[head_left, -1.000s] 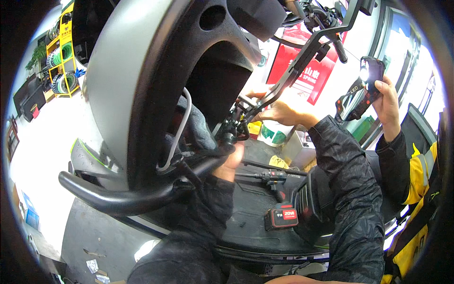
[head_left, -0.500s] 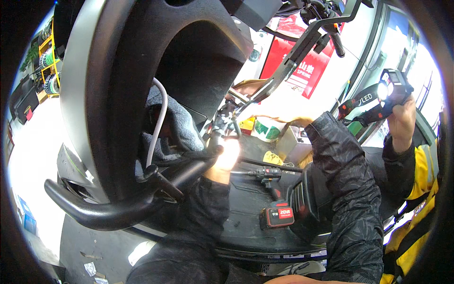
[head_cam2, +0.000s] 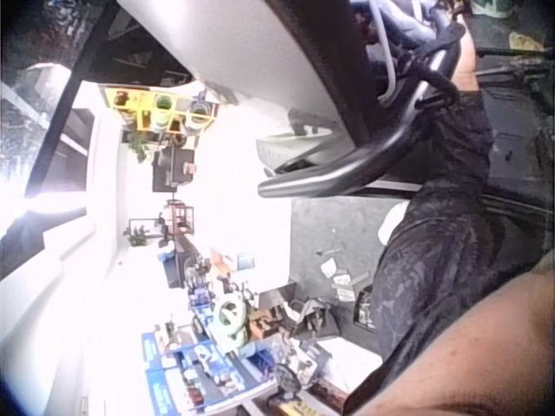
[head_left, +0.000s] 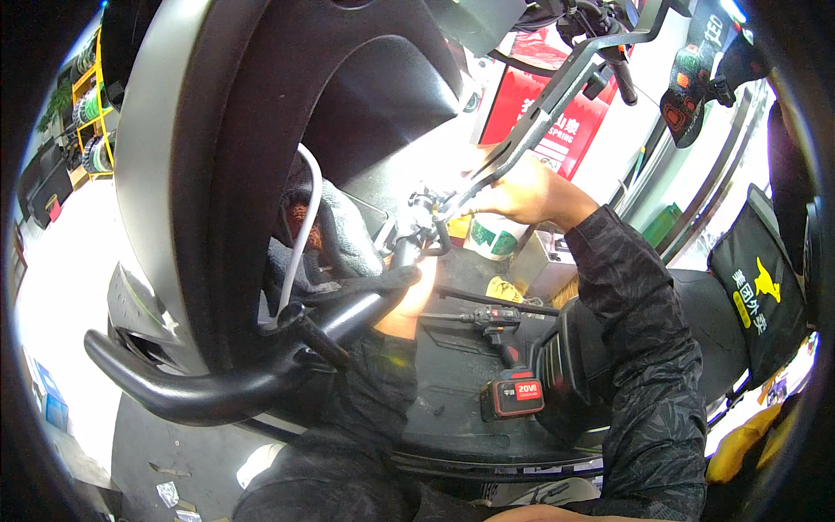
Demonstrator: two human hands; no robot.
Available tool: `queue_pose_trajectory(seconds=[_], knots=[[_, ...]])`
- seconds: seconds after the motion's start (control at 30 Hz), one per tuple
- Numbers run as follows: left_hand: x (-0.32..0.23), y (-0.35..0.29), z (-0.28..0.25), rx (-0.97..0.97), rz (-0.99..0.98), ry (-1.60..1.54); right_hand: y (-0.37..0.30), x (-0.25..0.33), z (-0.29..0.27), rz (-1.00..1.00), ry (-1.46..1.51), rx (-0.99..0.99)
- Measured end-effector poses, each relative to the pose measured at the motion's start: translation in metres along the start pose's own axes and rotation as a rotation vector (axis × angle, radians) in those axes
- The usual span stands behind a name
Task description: The person uses a cordless impact driver to fasten bolts and nuts onto the scooter's front frame near the handlebars. They repeatedly insert fasteners, tighten them with the tool, and adjust components by hand to align parts.
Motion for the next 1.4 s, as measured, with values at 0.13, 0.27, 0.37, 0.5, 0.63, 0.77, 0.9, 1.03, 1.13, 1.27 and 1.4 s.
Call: queue_pose_trajectory(seconds=[0.13,0.27,0.37,0.5,0.63,0.77,0.9,1.03,1.13,1.27,1.4], knots=[[0.002,0.0,0.012,0.183,-0.068,0.063,-0.009,-0.02,0.015,0.2,0.046,0.145],[0.007,-0.003,0.017,-0.109,0.029,-0.07,-0.012,-0.022,0.018,0.058,-0.031,0.019],[0.01,-0.007,0.01,-0.36,-0.042,-0.122,-0.012,-0.021,0.017,-0.036,-0.096,-0.016],[0.009,-0.011,0.014,-0.177,-0.134,-0.329,-0.01,-0.023,0.017,-0.09,-0.074,0.003],[0.01,-0.019,0.016,-0.251,-0.138,-0.408,-0.01,-0.026,0.02,-0.115,0.005,-0.05],[0.006,-0.022,0.012,-0.212,-0.04,-0.212,-0.013,-0.024,0.02,-0.107,0.049,-0.126],[0.005,-0.02,0.009,-0.134,-0.224,-0.455,-0.015,-0.022,0.018,-0.07,0.001,-0.103],[0.012,-0.032,0.017,-0.567,-0.373,-1.301,-0.016,-0.025,0.02,-0.026,-0.012,-0.033],[0.011,-0.036,0.017,-0.684,-0.44,-1.521,-0.013,-0.028,0.023,-0.101,0.015,-0.063],[0.014,-0.029,-0.023,-0.828,-0.304,-1.568,-0.013,-0.025,0.018,-0.113,-0.03,-0.115],[0.014,-0.026,-0.051,-0.686,-0.112,-0.775,-0.012,-0.016,0.011,-0.067,-0.104,-0.031]])
Point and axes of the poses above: each hand's wrist, its own y-axis towards the middle knuckle, its own z-axis out of the palm, x = y × z, the point moved 3 cm from there along y, towards the middle knuckle, and after that the axes turned 15 degrees about z, right-handed, at the moved point
